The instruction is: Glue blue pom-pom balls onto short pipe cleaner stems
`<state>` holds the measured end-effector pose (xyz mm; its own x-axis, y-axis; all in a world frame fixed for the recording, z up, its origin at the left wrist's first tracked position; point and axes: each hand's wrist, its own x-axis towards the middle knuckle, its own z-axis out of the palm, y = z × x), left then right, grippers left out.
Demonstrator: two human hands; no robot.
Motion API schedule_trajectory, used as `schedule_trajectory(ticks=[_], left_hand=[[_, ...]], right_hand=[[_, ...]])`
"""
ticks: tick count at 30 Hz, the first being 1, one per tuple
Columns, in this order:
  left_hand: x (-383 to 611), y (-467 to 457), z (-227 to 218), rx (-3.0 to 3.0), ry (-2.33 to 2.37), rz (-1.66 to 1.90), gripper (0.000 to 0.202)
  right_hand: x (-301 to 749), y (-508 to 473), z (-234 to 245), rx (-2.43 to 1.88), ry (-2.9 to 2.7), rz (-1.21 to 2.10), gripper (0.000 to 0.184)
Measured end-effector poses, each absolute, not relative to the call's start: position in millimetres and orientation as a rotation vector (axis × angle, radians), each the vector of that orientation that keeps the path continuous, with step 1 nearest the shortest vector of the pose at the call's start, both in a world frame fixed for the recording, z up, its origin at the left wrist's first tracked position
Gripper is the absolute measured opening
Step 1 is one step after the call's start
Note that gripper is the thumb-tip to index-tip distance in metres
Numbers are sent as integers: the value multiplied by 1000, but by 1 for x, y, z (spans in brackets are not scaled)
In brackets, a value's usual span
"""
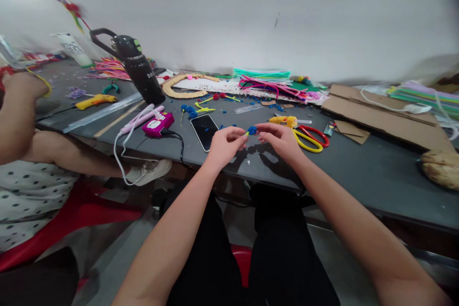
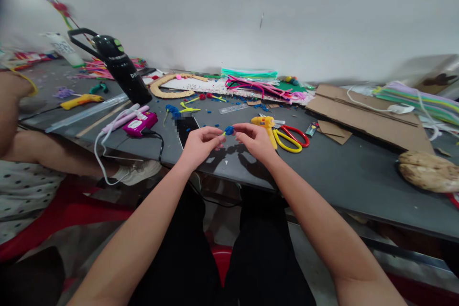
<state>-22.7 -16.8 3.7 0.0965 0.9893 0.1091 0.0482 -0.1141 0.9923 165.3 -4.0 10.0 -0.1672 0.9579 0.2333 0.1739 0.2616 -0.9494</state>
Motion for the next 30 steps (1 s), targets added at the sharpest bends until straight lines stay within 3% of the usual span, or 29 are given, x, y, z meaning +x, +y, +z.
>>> schedule_trajectory(ticks=[14, 30], left_hand=[[-24, -16, 0, 1428, 1141, 1069, 17], [-23, -19, 2, 1459, 1151, 1038, 20]], right_hand=[[165, -4, -2, -1038, -1684, 969, 41], [162, -3, -1, -1046, -1678, 941, 34]])
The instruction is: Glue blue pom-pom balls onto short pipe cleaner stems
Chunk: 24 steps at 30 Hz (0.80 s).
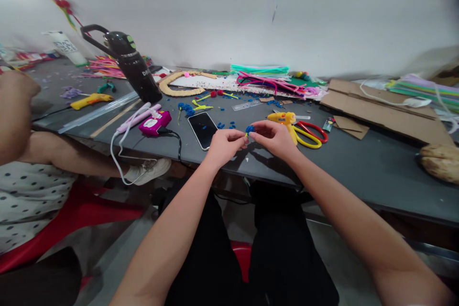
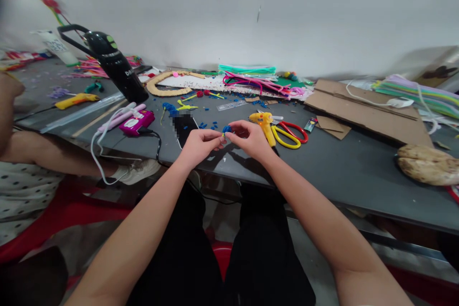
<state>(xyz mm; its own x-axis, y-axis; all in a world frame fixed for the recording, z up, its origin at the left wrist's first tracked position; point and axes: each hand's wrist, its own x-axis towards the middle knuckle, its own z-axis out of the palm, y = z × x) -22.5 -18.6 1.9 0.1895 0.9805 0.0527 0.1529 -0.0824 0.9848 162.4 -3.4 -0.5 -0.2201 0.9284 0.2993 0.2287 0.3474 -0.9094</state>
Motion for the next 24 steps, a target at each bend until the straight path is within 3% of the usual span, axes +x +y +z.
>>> schedule_trajectory(ticks=[24], left_hand=[[-22, -21, 6, 1414, 1175, 1050, 21]], right_hand=[[164, -3, 4, -1081, -1762, 860, 33]])
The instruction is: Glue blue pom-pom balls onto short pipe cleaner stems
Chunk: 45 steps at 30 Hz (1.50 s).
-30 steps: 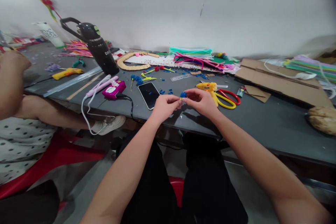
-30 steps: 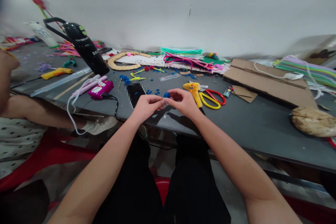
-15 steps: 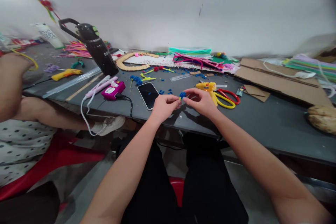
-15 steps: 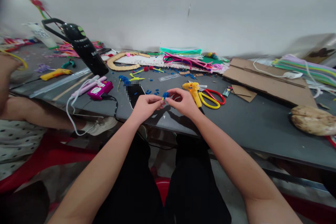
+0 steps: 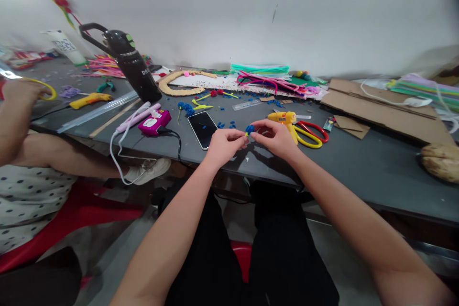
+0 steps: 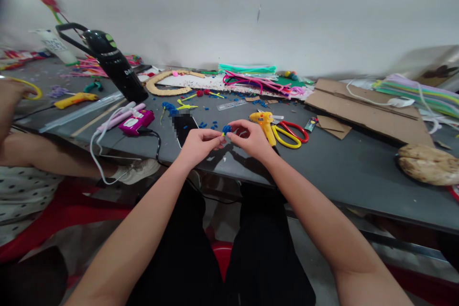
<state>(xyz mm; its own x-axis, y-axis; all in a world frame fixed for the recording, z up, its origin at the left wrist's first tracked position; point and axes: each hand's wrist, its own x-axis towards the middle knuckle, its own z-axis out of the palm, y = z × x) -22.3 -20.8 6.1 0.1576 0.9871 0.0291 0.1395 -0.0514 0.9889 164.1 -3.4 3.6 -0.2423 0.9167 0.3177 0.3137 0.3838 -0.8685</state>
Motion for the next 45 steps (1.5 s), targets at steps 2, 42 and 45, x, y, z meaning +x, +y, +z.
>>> schedule_trajectory(ticks=[2, 42, 45], left_hand=[[-23, -20, 5, 1422, 1179, 1047, 21], [-22, -21, 6, 1457, 1176, 1031, 20], [-22, -21, 6, 1450, 1183, 1031, 22]], right_hand=[[164, -3, 4, -1080, -1755, 879, 33], [166, -3, 4, -1064, -1778, 898, 33], [165, -3, 4, -1071, -1771, 906, 34]])
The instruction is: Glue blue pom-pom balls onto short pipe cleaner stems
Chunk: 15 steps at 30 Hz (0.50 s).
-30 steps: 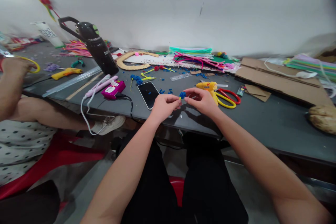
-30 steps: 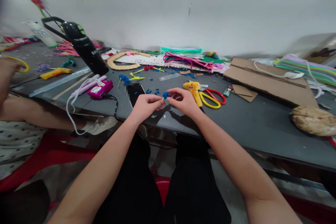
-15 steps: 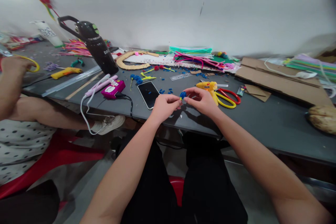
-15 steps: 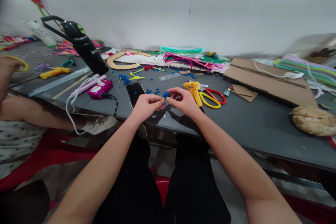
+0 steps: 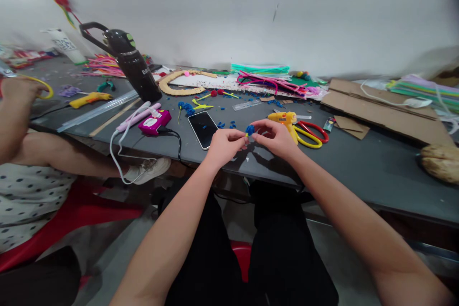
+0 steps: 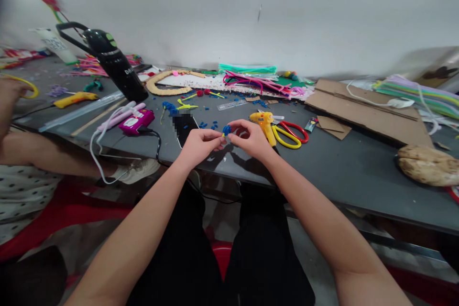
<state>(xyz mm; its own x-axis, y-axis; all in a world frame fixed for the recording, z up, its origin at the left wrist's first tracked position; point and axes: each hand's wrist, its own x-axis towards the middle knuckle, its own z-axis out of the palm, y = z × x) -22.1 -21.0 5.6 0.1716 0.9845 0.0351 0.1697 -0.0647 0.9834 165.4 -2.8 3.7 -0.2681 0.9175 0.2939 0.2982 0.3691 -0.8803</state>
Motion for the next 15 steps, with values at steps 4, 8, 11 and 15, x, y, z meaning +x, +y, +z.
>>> schedule_trajectory(ticks=[4, 8, 11, 15], left_hand=[[-23, -20, 4, 1458, 1171, 1029, 22], [-23, -21, 3, 1475, 1164, 1030, 23], [-22, -21, 3, 1479, 1169, 1024, 23], [-23, -21, 3, 1475, 1157, 1026, 23]], right_hand=[[164, -3, 5, -1086, -1763, 910, 33], [164, -3, 5, -1071, -1766, 903, 32], [164, -3, 4, -1070, -1772, 905, 32], [165, -2, 3, -1058, -1775, 918, 33]])
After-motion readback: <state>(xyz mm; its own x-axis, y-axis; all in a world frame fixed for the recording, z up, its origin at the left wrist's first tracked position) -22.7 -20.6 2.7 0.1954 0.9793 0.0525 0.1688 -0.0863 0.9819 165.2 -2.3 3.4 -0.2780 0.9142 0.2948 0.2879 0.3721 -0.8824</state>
